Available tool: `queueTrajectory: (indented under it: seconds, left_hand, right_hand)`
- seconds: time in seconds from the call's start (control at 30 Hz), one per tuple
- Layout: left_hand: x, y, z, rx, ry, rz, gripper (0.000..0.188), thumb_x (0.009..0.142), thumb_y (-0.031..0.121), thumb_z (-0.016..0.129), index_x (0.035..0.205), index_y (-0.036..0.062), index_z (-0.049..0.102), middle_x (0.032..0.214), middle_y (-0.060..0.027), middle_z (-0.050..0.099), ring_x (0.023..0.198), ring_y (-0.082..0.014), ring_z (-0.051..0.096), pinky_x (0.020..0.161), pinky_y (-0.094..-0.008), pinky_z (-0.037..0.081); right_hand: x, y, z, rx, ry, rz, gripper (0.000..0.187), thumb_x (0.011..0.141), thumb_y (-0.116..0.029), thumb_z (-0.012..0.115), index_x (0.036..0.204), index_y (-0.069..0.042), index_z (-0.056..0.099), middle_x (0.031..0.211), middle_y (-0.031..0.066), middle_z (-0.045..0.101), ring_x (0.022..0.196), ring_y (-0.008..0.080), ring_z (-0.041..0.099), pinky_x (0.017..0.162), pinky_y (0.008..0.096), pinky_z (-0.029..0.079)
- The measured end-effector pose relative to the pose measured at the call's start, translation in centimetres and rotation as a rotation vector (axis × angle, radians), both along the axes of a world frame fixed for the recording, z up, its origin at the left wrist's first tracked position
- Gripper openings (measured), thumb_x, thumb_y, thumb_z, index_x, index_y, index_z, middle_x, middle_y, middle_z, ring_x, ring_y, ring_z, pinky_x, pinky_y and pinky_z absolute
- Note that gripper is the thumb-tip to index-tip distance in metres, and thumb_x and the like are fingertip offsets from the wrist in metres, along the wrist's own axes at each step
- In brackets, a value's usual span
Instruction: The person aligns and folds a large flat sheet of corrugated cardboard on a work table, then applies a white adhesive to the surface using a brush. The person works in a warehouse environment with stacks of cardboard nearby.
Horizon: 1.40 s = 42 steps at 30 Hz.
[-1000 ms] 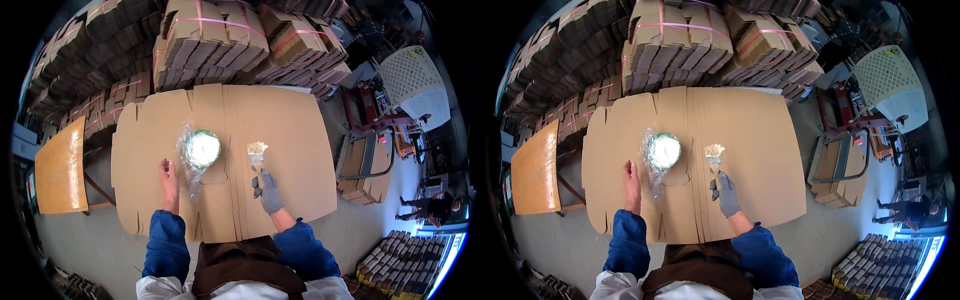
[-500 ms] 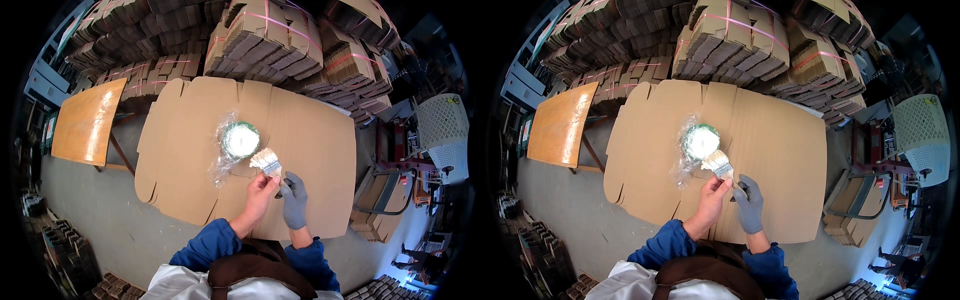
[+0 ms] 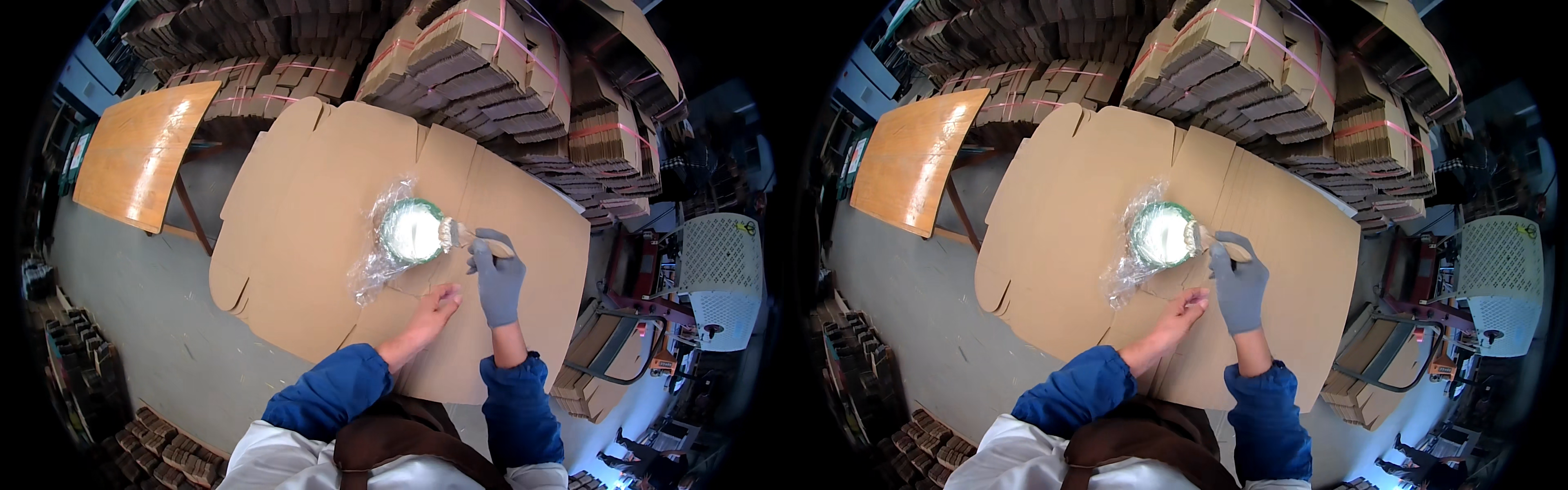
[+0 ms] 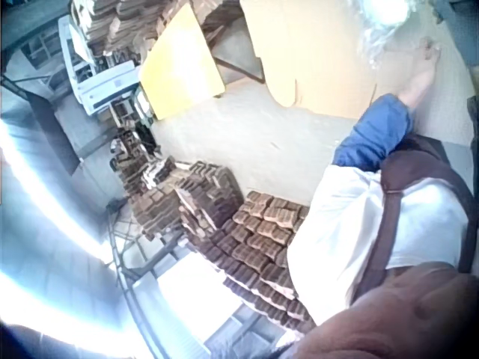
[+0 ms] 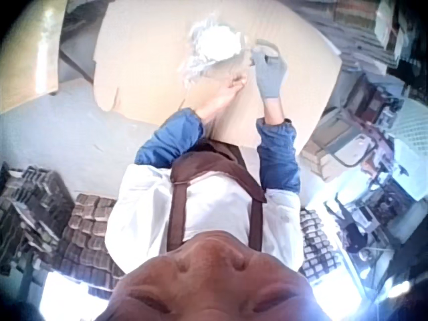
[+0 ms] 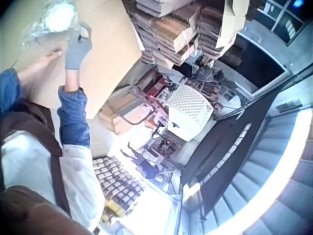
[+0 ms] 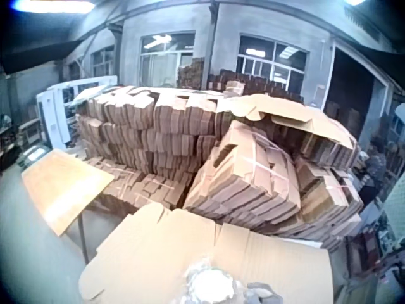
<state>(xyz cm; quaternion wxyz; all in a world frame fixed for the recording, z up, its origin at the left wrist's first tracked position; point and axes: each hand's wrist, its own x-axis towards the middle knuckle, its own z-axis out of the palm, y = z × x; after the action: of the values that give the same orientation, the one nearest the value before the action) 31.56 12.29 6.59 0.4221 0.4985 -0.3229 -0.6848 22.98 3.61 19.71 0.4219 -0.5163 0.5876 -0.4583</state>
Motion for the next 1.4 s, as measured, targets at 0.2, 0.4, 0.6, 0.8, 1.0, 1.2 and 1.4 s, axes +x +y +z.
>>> queueTrajectory:
  seconds: [0.2, 0.4, 0.6, 0.8, 1.0, 1.2, 1.4]
  left_hand:
    - [2.7, 1.5, -1.7, -0.088, -0.385, -0.138, 0.037, 0.097, 0.019, 0.064, 0.128, -0.0009, 0.060, 0.131, -0.0177, 0.059, 0.121, -0.0298, 0.057, 0.104, -0.0364, 0.045]
    - [3.9, 2.5, -1.3, -0.499, -0.755, -0.129, 0.038, 0.090, 0.014, 0.066, 0.125, 0.0003, 0.060, 0.133, -0.0196, 0.057, 0.125, -0.0407, 0.052, 0.108, -0.0457, 0.043]
    - [5.8, 2.7, 0.4, -0.437, -0.572, -0.124, 0.034, 0.090, 0.011, 0.066, 0.122, 0.0008, 0.059, 0.134, -0.0199, 0.054, 0.125, -0.0405, 0.051, 0.105, -0.0453, 0.043]
    - [7.4, 1.0, 0.1, -0.472, -0.650, 0.089, 0.036, 0.091, 0.012, 0.066, 0.124, 0.0000, 0.056, 0.132, -0.0212, 0.054, 0.124, -0.0410, 0.050, 0.106, -0.0461, 0.043]
    - [7.3, 0.3, 0.2, -0.473, -0.631, 0.067, 0.036, 0.092, 0.014, 0.066, 0.123, -0.0007, 0.056, 0.132, -0.0209, 0.054, 0.126, -0.0406, 0.050, 0.107, -0.0460, 0.042]
    - [7.6, 0.3, -0.3, -0.462, -0.605, 0.070, 0.033, 0.093, 0.015, 0.065, 0.122, -0.0005, 0.057, 0.130, -0.0190, 0.056, 0.123, -0.0396, 0.052, 0.105, -0.0453, 0.044]
    - [8.0, 0.7, 0.0, -0.441, -0.450, 0.052, 0.026, 0.094, 0.016, 0.063, 0.116, 0.0009, 0.060, 0.124, -0.0162, 0.060, 0.118, -0.0368, 0.055, 0.099, -0.0428, 0.047]
  right_hand:
    - [2.5, -4.9, -4.8, -0.059, 0.484, 0.166, 0.018, 0.091, -0.023, 0.071, 0.095, -0.007, 0.065, 0.069, 0.0096, 0.066, 0.061, 0.0252, 0.066, 0.060, 0.0368, 0.053]
    - [4.3, -6.0, -5.7, -0.007, 0.745, 0.227, 0.020, 0.089, -0.028, 0.068, 0.094, -0.009, 0.061, 0.073, 0.0113, 0.068, 0.069, 0.0350, 0.068, 0.065, 0.0439, 0.054]
    - [4.8, -6.2, -5.5, -0.006, 0.844, 0.279, 0.023, 0.090, -0.030, 0.066, 0.094, -0.009, 0.060, 0.076, 0.0127, 0.069, 0.073, 0.0373, 0.069, 0.066, 0.0459, 0.053]
    - [5.6, -6.6, -5.0, -0.025, 0.918, 0.301, 0.022, 0.090, -0.030, 0.065, 0.094, -0.009, 0.060, 0.076, 0.0128, 0.069, 0.073, 0.0376, 0.069, 0.066, 0.0458, 0.053]
    - [4.6, -7.1, -5.6, -0.042, 0.914, 0.309, 0.019, 0.090, -0.026, 0.066, 0.093, -0.008, 0.061, 0.072, 0.0126, 0.068, 0.067, 0.0328, 0.068, 0.064, 0.0420, 0.054]
    - [3.0, -7.6, -4.3, 0.205, 0.155, 0.049, 0.018, 0.097, -0.024, 0.065, 0.095, -0.006, 0.062, 0.072, 0.0059, 0.065, 0.055, 0.0179, 0.063, 0.049, 0.0307, 0.052]
    - [-3.7, -7.5, -12.0, 0.550, -0.938, -0.272, 0.021, 0.102, -0.026, 0.062, 0.092, -0.008, 0.059, 0.074, 0.0039, 0.064, 0.054, 0.0100, 0.058, 0.046, 0.0237, 0.049]
